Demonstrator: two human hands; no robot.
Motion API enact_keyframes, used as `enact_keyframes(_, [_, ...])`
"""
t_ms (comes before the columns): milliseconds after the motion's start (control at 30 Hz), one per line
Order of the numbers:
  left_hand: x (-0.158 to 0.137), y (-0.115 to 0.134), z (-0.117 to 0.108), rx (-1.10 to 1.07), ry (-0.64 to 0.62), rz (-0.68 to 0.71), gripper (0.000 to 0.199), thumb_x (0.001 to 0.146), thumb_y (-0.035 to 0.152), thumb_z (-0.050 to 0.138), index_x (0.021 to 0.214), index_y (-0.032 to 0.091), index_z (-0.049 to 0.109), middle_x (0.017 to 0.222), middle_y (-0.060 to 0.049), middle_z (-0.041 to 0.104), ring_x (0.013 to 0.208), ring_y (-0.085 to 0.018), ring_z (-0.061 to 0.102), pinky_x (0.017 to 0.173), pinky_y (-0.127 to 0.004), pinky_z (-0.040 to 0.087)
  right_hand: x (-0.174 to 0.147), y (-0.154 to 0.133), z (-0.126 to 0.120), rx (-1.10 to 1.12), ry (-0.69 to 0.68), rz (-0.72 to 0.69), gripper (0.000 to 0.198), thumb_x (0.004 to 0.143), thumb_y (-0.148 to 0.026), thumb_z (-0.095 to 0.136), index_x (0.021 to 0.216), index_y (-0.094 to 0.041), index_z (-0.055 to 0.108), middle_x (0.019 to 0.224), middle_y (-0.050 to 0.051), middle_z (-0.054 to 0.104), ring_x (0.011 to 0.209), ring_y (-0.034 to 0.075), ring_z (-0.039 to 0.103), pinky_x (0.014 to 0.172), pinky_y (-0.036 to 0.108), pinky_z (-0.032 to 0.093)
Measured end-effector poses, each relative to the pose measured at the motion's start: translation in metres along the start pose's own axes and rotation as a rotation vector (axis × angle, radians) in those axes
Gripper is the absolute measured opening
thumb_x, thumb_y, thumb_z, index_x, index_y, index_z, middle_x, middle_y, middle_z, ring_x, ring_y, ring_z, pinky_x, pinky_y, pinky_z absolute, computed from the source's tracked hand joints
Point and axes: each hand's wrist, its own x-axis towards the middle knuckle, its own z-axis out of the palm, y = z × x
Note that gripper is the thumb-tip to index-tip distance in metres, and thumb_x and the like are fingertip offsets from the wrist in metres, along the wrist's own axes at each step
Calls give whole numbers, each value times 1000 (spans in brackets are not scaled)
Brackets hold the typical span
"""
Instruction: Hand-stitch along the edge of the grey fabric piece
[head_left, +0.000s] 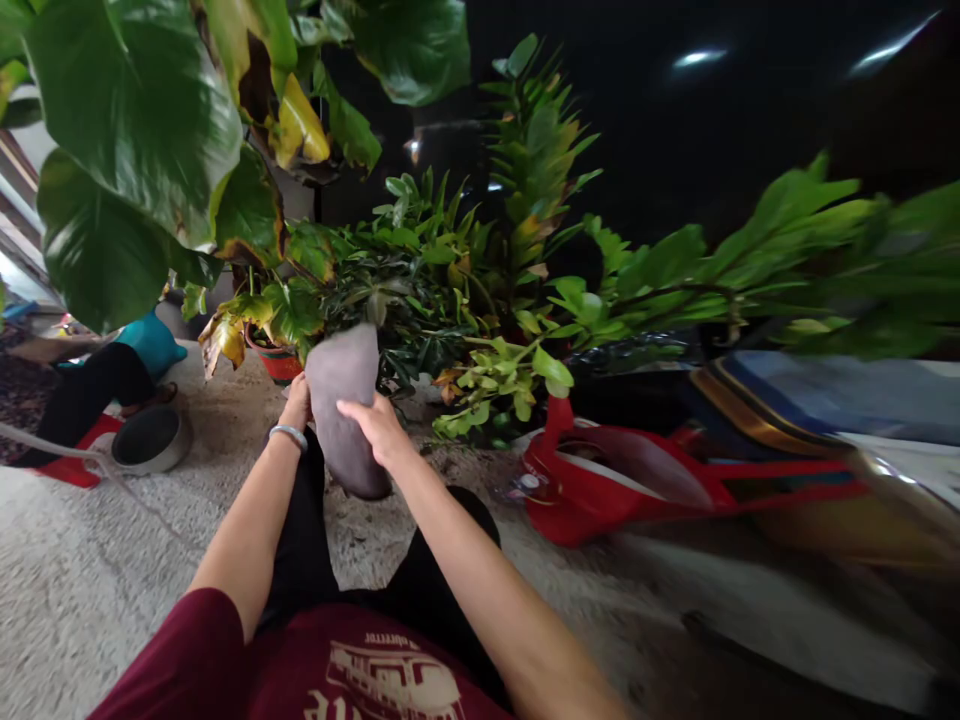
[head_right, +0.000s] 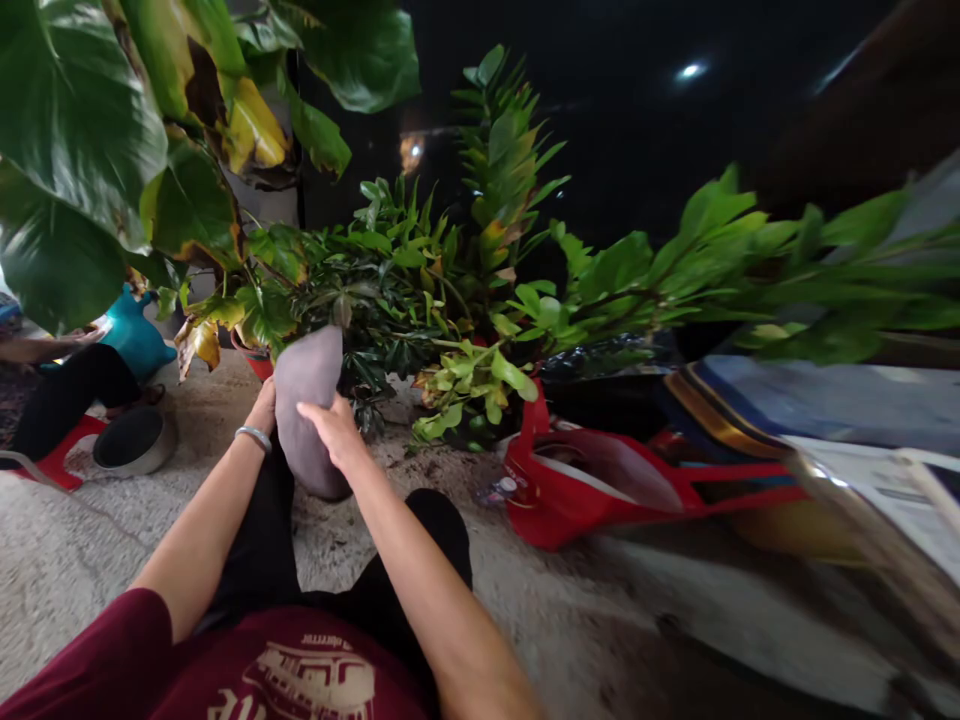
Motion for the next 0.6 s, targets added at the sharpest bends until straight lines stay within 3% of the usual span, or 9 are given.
enact_keyframes(100, [4,3,-1,-69,33,-70,27,67,34,79,83,16,68,78,-6,73,72,-20,65,71,-34,55,-36,20,-23,-68,-51,123,14,56,-25,80,67,-25,71,65,1,74,62,21,66,60,31,55])
enact_keyframes(200, [7,4,0,-150,60,-127,27,67,31,79,85,17,65,80,-6,72,64,-16,62,67,-32,53,-61,0,-40,-69,-114,139,17,58,-29,82,72,-22,74,67,3,75,59,22,67,59,32,55])
enact_keyframes(333, [5,2,5,-175,59,-102,26,66,29,78,82,16,63,75,-3,69,63,-15,62,66,-29,52,-39,-54,-44,75,18,-135,35,54,-35,86,83,-20,74,80,3,79,74,24,73,71,34,58])
enact_keyframes(433, [2,0,9,-154,30,-102,25,67,30,78,82,16,64,74,-4,70,63,-16,63,65,-30,53,-6,-66,-38,192,108,-236,35,52,-36,84,81,-22,72,81,2,79,81,26,74,77,36,58])
enact_keyframes(500, [1,0,11,-140,35,-98,25,67,30,78,81,16,64,73,-4,70,63,-16,63,64,-29,52,3,-49,-33,204,68,-105,33,50,-35,82,78,-22,72,75,2,78,75,27,73,73,38,58])
enact_keyframes(600, [2,0,10,-136,69,-87,23,67,28,78,80,15,64,72,-4,71,64,-15,62,64,-27,51,-15,-6,-31,79,25,149,25,48,-32,82,69,-22,72,64,3,74,62,26,69,61,36,56])
